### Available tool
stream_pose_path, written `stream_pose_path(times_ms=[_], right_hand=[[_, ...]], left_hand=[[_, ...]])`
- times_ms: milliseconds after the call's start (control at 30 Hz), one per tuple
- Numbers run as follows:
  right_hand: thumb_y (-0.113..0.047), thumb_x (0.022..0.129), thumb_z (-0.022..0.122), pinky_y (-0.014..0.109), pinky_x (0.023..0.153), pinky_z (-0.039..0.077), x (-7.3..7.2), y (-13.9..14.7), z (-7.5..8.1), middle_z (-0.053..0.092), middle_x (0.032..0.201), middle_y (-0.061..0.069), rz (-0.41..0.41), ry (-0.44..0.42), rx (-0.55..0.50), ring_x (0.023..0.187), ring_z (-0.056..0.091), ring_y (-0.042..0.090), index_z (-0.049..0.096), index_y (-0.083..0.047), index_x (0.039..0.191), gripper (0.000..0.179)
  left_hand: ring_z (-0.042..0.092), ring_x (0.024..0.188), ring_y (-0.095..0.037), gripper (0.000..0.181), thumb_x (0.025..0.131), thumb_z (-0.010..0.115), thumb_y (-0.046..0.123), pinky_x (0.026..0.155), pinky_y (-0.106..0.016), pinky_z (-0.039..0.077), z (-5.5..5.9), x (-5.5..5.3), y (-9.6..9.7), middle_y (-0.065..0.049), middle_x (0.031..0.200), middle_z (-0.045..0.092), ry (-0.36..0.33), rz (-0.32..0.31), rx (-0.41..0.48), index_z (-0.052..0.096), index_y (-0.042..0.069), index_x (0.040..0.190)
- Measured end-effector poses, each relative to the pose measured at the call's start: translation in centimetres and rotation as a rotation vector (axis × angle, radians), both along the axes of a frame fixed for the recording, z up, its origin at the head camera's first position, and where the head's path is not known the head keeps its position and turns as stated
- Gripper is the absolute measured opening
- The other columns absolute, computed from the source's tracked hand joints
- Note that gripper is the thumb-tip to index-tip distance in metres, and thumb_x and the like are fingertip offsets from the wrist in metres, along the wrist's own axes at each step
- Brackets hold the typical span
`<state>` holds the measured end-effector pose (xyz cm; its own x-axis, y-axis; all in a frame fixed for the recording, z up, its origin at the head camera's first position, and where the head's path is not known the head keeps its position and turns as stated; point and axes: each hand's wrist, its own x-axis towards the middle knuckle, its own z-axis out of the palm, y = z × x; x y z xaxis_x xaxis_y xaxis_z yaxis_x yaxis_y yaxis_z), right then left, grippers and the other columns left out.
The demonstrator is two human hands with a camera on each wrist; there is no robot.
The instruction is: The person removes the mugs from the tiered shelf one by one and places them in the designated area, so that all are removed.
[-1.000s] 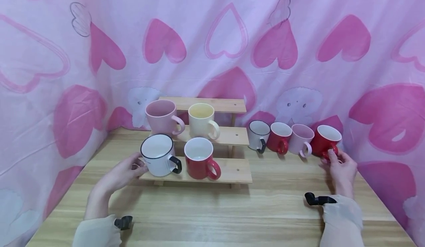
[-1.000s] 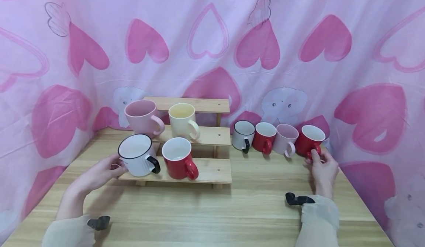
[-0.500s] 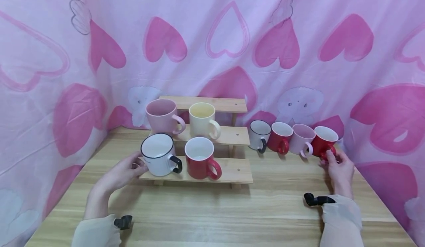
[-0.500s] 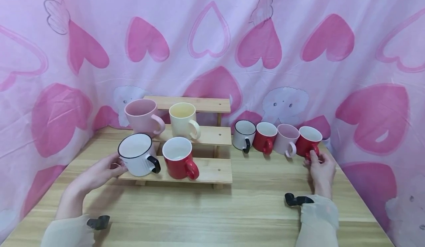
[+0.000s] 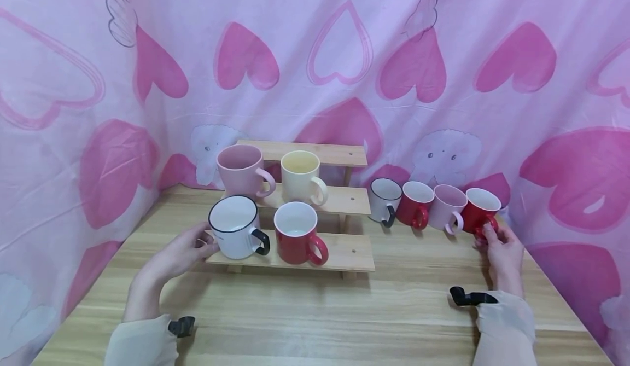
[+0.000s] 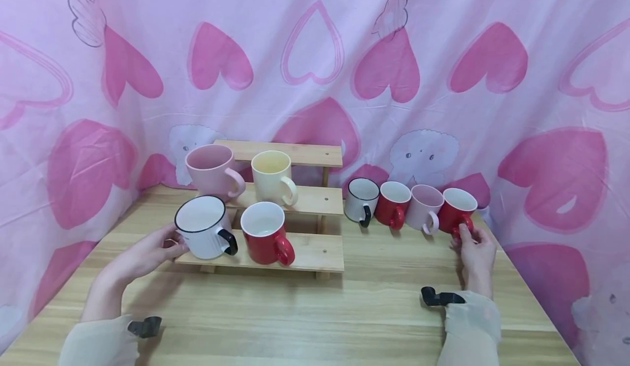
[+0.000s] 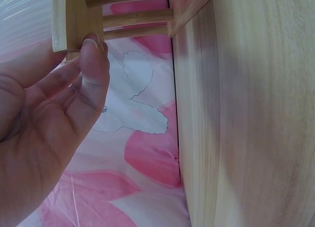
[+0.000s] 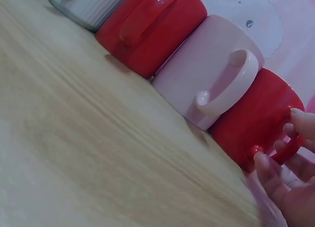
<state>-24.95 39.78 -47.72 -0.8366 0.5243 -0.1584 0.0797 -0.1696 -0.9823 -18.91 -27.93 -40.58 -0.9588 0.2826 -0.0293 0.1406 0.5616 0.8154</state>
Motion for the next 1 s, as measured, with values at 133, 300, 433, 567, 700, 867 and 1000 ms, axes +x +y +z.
stream_pose_path(times_ms=[133, 300, 433, 567, 700, 867, 1000], right_hand=[[-0.038, 0.084, 0.073, 0.025, 0.059, 0.057, 0.1, 0.1, 0.3, 0.049, 0.106, -0.001, 0.012, -0.026, 0.018, 0.072, 0.065, 0.012, 0.051, -0.022, 0.125, 0.049], [-0.036, 0.084, 0.076, 0.029, 0.062, 0.058, 0.7, 0.4, 1.1, 0.044, 0.108, 0.001, 0.072, -0.071, 0.025, 0.075, 0.065, 0.013, 0.034, -0.027, 0.142, 0.072], [-0.039, 0.093, 0.065, 0.024, 0.064, 0.057, 1.7, 0.8, 2.5, 0.04, 0.129, 0.021, 0.173, -0.152, 0.252, 0.074, 0.065, 0.007, 0.012, -0.014, 0.155, 0.085], [-0.041, 0.1, 0.051, 0.023, 0.063, 0.056, 2.6, 1.0, 4.2, 0.024, 0.145, 0.038, 0.247, -0.204, 0.482, 0.067, 0.061, -0.001, 0.002, 0.002, 0.153, 0.084], [-0.038, 0.102, 0.046, 0.025, 0.063, 0.057, 3.3, 0.8, 5.9, 0.025, 0.144, 0.038, 0.256, -0.186, 0.56, 0.069, 0.054, -0.005, 0.011, 0.009, 0.149, 0.075], [-0.041, 0.101, 0.048, 0.02, 0.064, 0.055, 3.7, -0.5, 8.1, 0.037, 0.135, 0.03, 0.226, -0.119, 0.632, 0.075, 0.055, -0.004, 0.026, 0.007, 0.146, 0.069], [-0.037, 0.1, 0.052, 0.015, 0.065, 0.053, 3.8, -2.6, 10.1, 0.05, 0.12, 0.012, 0.219, -0.025, 0.679, 0.077, 0.058, -0.004, 0.037, 0.004, 0.142, 0.06]], left_hand=[[0.059, 0.082, -0.022, 0.033, 0.095, 0.063, 0.01, 0.067, -0.042, 0.056, 0.0, 0.0, 0.0, -0.012, 0.095, 0.06, -0.002, -0.001, 0.005, 0.049, -0.004, 0.122], [0.059, 0.082, -0.022, 0.032, 0.095, 0.062, 0.009, 0.067, -0.042, 0.056, 0.1, -0.1, 0.1, -0.012, 0.094, 0.06, 0.003, -0.004, 0.0, 0.049, -0.004, 0.122], [0.059, 0.083, -0.023, 0.033, 0.095, 0.062, 0.008, 0.067, -0.043, 0.056, 0.1, -0.2, 0.2, -0.012, 0.094, 0.06, 0.01, -0.01, 0.005, 0.049, -0.005, 0.122], [0.059, 0.083, -0.023, 0.033, 0.095, 0.063, 0.008, 0.067, -0.042, 0.056, 0.0, -0.1, 0.2, -0.012, 0.095, 0.06, 0.011, -0.01, 0.003, 0.049, -0.005, 0.121], [0.06, 0.082, -0.022, 0.032, 0.095, 0.063, 0.009, 0.067, -0.042, 0.056, -0.2, -0.2, 0.2, -0.012, 0.095, 0.061, 0.007, -0.004, -0.008, 0.05, -0.005, 0.12], [0.06, 0.081, -0.022, 0.031, 0.095, 0.063, 0.01, 0.068, -0.043, 0.056, -0.1, -0.1, 0.1, -0.012, 0.094, 0.061, 0.002, -0.001, -0.015, 0.05, -0.005, 0.119], [0.06, 0.079, -0.022, 0.031, 0.095, 0.063, 0.01, 0.067, -0.042, 0.056, 0.0, 0.0, 0.0, -0.012, 0.093, 0.06, 0.005, 0.004, -0.026, 0.05, -0.004, 0.118]])
